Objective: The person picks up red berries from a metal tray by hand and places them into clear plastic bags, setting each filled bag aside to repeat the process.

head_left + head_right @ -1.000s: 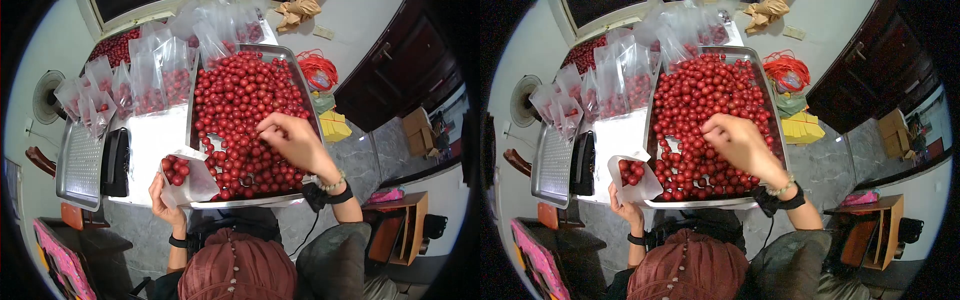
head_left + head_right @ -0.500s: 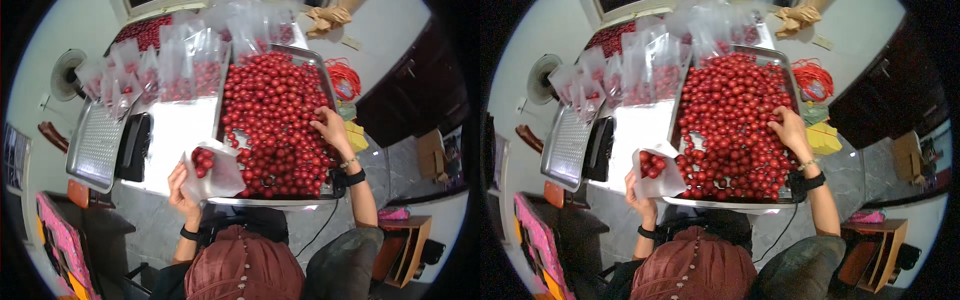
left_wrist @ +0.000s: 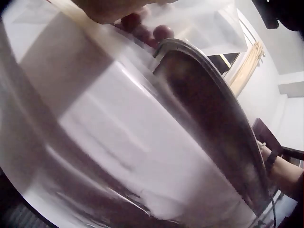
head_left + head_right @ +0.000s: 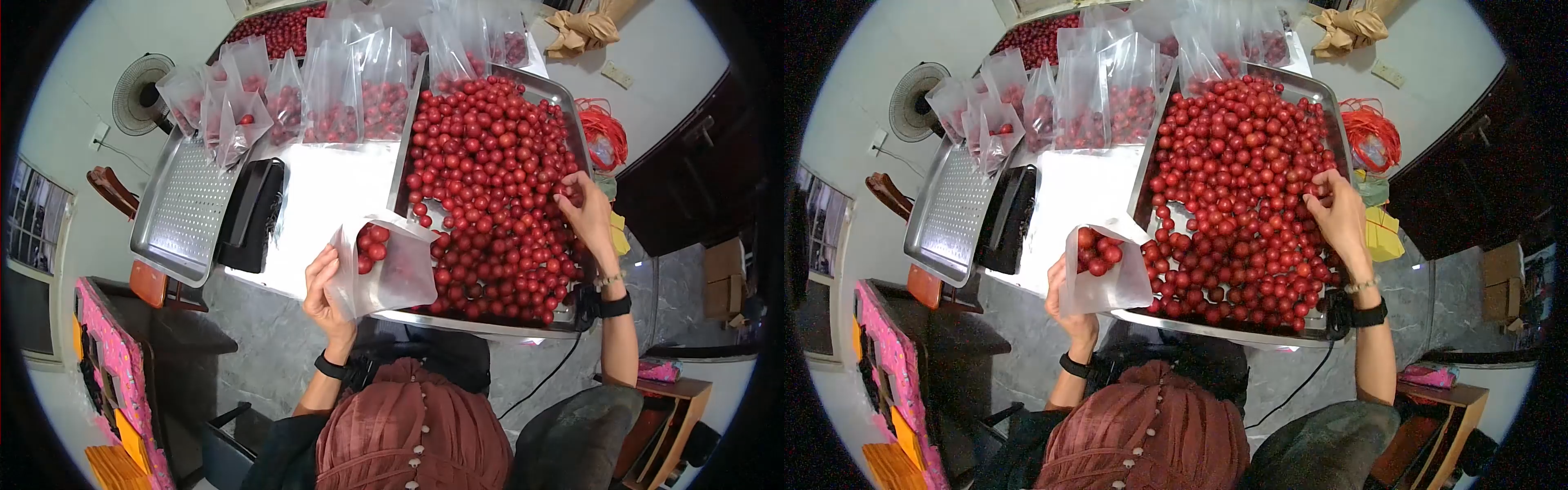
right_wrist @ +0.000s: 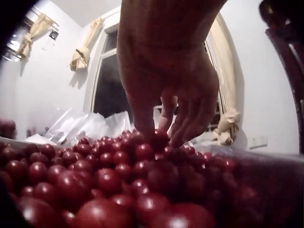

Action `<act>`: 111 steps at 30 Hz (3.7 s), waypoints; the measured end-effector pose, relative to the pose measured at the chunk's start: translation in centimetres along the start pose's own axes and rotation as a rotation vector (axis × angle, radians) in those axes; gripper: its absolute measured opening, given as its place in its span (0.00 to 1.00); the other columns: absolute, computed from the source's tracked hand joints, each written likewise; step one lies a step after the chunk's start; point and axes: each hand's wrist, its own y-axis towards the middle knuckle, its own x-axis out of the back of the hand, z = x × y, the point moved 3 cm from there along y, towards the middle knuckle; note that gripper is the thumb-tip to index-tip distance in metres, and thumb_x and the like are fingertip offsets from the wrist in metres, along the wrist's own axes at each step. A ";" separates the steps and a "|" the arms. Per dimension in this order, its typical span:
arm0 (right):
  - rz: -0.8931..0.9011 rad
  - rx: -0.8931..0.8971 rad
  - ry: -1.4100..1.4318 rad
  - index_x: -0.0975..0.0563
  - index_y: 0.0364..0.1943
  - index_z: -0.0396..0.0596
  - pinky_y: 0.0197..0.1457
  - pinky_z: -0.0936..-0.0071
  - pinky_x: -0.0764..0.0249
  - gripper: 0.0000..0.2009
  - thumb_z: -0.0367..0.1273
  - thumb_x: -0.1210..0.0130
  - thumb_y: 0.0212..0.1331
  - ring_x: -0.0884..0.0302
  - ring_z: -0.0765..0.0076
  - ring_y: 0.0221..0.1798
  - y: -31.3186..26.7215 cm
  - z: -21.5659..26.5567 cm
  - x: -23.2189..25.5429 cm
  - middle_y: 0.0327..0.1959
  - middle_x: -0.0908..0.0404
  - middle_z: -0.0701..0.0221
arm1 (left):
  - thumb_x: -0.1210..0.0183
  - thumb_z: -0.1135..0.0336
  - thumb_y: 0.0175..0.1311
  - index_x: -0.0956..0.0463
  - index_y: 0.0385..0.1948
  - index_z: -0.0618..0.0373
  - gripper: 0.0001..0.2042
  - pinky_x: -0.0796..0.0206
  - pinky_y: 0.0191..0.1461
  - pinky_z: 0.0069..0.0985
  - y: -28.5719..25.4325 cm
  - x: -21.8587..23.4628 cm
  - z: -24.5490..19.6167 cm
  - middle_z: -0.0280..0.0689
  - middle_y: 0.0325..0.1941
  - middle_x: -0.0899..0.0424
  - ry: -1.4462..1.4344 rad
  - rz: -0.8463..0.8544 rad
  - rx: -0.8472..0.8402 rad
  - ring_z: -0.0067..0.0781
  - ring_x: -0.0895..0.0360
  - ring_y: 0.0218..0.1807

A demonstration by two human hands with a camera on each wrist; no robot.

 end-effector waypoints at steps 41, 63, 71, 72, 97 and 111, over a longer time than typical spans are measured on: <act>0.635 0.839 0.188 0.27 0.43 0.38 0.44 0.57 0.30 0.10 0.25 0.48 0.57 0.24 0.47 0.38 -6.9 24.4 -10.7 0.36 0.24 0.57 | 0.35 0.79 0.57 0.19 0.33 0.57 0.06 0.33 0.61 0.36 -1.3 0.1 -1.0 0.38 0.45 0.24 0.008 -0.150 -0.037 0.38 0.26 0.54; 0.339 0.748 0.183 0.23 0.20 0.31 0.30 0.59 0.22 0.05 0.19 0.40 0.35 0.18 0.45 0.28 -6.9 26.5 -8.8 0.24 0.22 0.48 | 0.43 0.80 0.64 0.21 0.38 0.59 0.06 0.35 0.64 0.36 -1.5 0.2 -0.6 0.40 0.48 0.24 0.039 -0.124 -0.074 0.40 0.27 0.58; 0.404 0.805 0.263 0.25 0.33 0.28 0.40 0.58 0.23 0.10 0.21 0.43 0.46 0.20 0.42 0.41 -8.4 25.3 -5.6 0.37 0.24 0.43 | 0.44 0.80 0.63 0.22 0.38 0.58 0.06 0.35 0.64 0.37 -1.3 0.1 -1.0 0.41 0.49 0.24 0.041 -0.117 -0.056 0.40 0.27 0.58; 0.355 0.936 0.395 0.25 0.36 0.28 0.43 0.58 0.24 0.10 0.22 0.44 0.49 0.21 0.43 0.44 -9.0 24.9 -4.7 0.38 0.25 0.43 | 0.44 0.80 0.63 0.22 0.39 0.58 0.07 0.36 0.64 0.37 -1.2 0.1 -1.0 0.41 0.49 0.24 0.048 -0.113 -0.054 0.40 0.27 0.58; 0.220 0.051 -0.276 0.25 0.43 0.43 0.51 0.54 0.27 0.18 0.33 0.32 0.50 0.23 0.44 0.49 -0.5 0.4 -1.1 0.44 0.21 0.55 | 0.35 0.66 0.59 0.17 0.38 0.55 0.08 0.40 0.68 0.44 -0.6 -0.1 -2.4 0.42 0.51 0.25 -0.006 0.007 -0.115 0.47 0.30 0.61; 0.153 0.129 0.038 0.26 0.43 0.42 0.45 0.65 0.25 0.15 0.28 0.37 0.53 0.20 0.58 0.43 -2.9 8.2 3.5 0.37 0.20 0.61 | 0.40 0.67 0.65 0.17 0.39 0.55 0.06 0.41 0.69 0.45 0.2 0.9 -1.7 0.42 0.52 0.24 -0.067 -0.037 -0.021 0.45 0.28 0.61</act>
